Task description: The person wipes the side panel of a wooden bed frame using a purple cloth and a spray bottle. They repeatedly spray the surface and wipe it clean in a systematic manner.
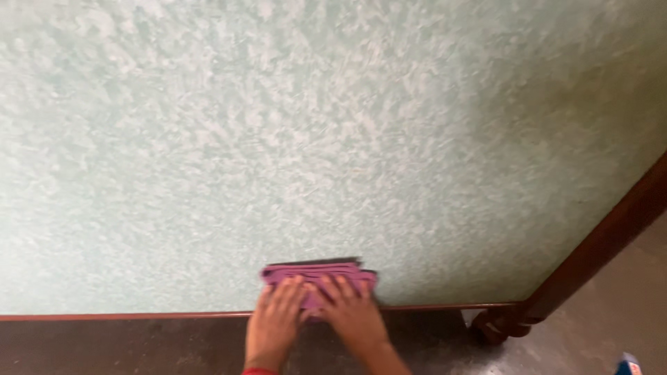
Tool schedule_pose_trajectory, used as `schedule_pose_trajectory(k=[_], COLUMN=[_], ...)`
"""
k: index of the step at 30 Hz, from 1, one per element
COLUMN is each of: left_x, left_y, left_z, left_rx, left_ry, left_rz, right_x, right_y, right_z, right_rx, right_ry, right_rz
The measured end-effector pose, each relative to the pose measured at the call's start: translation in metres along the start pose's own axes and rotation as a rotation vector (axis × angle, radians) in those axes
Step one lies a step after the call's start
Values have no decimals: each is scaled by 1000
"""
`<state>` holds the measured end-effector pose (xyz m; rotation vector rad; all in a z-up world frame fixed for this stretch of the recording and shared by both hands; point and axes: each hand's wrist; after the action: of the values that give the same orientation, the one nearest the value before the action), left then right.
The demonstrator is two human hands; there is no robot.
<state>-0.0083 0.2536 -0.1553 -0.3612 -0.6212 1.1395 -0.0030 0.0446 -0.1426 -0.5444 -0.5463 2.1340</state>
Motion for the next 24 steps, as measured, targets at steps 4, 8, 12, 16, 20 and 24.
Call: schedule_pose_trajectory(k=[4,8,12,16,20,24], left_x=[50,58,22,-50,-156,-262], left_y=[21,21,-9,-53,-114,-173], left_z=[49,98,109,85,76,117], left_rx=[356,417,400,299,105,1], left_ry=[-276,-379,-305,-14,268,148], left_rz=[217,389,434,297,84,-142], right_x=[70,83,31,-66,-156,-219], right_y=[-61,-77,-57,3,80,143], right_z=[25,61,94,125,165,210], right_rx=[-106,-135,-102,-27,-79,-6], right_ry=[-19,91,155,50,167,306], right_rz=[62,127,230,209,47,-217])
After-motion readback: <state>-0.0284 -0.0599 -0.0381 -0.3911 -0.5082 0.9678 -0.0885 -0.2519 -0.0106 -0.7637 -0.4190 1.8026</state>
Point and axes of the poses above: each hand's wrist, its own y-axis away from the middle knuckle, its own z-axis out of the back of the hand, x = y × z, and after that the axes turned 1 degree about -x, right-handed
